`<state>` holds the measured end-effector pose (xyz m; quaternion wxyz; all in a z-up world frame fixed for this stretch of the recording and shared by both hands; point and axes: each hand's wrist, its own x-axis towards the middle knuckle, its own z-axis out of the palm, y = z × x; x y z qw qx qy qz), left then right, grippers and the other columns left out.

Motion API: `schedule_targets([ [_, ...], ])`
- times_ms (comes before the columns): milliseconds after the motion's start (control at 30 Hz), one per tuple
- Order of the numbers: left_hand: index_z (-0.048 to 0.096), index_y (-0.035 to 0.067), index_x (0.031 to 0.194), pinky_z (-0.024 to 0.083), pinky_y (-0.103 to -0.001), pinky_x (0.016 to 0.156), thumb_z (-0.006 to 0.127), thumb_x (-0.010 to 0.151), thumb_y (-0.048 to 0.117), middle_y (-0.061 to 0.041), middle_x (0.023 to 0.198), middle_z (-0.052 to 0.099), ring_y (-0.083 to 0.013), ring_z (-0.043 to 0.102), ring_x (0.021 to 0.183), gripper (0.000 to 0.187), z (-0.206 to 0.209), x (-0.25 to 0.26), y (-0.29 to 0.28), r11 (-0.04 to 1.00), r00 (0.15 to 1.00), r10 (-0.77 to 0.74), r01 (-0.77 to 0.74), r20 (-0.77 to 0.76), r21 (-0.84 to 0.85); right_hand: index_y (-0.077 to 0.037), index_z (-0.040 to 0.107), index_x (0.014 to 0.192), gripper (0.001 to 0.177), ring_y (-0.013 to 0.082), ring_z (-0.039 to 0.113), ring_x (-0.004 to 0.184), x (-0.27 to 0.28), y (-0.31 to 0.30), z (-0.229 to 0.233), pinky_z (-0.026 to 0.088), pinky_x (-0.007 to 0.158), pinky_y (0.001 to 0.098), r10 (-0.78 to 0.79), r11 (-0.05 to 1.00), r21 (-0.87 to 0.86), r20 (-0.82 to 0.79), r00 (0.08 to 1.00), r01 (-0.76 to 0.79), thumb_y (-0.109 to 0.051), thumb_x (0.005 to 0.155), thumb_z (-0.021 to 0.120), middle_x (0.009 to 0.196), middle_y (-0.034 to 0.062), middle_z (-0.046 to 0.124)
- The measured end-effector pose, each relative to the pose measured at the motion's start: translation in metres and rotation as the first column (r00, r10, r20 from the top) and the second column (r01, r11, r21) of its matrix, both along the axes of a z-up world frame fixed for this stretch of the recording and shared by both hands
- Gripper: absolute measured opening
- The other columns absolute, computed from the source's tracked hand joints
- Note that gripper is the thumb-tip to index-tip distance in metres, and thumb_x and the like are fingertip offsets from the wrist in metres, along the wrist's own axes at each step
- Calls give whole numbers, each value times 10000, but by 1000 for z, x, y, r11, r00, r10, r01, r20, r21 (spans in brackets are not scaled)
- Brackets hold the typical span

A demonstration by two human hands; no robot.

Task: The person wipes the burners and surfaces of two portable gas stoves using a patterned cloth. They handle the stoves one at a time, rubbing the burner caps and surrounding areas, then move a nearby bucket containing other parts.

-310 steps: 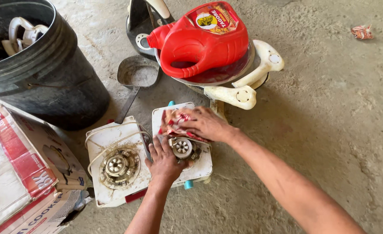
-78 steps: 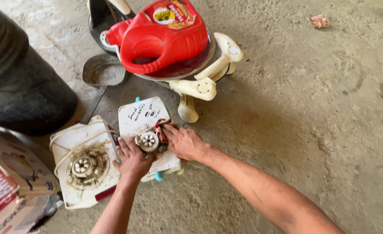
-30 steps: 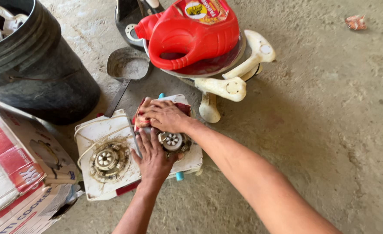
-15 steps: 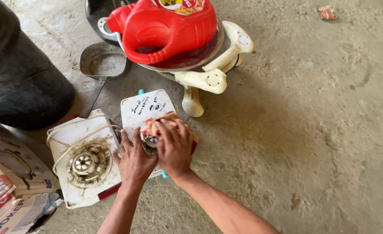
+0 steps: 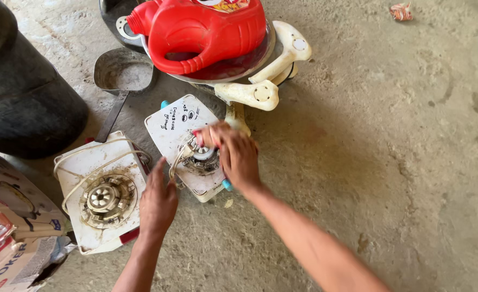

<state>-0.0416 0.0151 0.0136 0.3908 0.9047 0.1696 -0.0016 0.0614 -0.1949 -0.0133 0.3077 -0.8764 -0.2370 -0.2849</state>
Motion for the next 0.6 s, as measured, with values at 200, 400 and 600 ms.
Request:
schedule_targets([
  [200, 423, 213, 1547, 482, -512, 1077, 357, 1060, 382, -126, 1572, 475, -364, 598, 1284, 520, 3, -7, -3, 990, 994, -85, 77, 71, 116, -123, 598, 1254, 322, 275, 559, 1244, -85, 19, -28, 437, 1118, 527, 220, 951, -234, 45, 975, -204, -363, 1049, 533, 1262, 77, 611],
  [400, 501, 195, 1488, 331, -609, 1096, 266, 1044, 434, -80, 1542, 498, -315, 604, 1282, 556, 13, -3, 3, 961, 991, -133, 128, 3, 246, -127, 630, 1291, 350, 269, 576, 1191, -76, 5, -6, 468, 1033, 481, 210, 926, -339, 92, 973, -168, -257, 966, 640, 1255, 63, 628],
  [600, 572, 222, 1483, 527, -480, 1043, 287, 1028, 602, -111, 1343, 695, -317, 682, 1204, 658, 38, -22, -15, 983, 982, 186, -186, -33, 6, -71, 647, 1229, 242, 200, 597, 964, -90, 49, 36, 540, 842, 383, -20, 995, -96, -428, 904, -24, -218, 1043, 597, 1097, 52, 651],
])
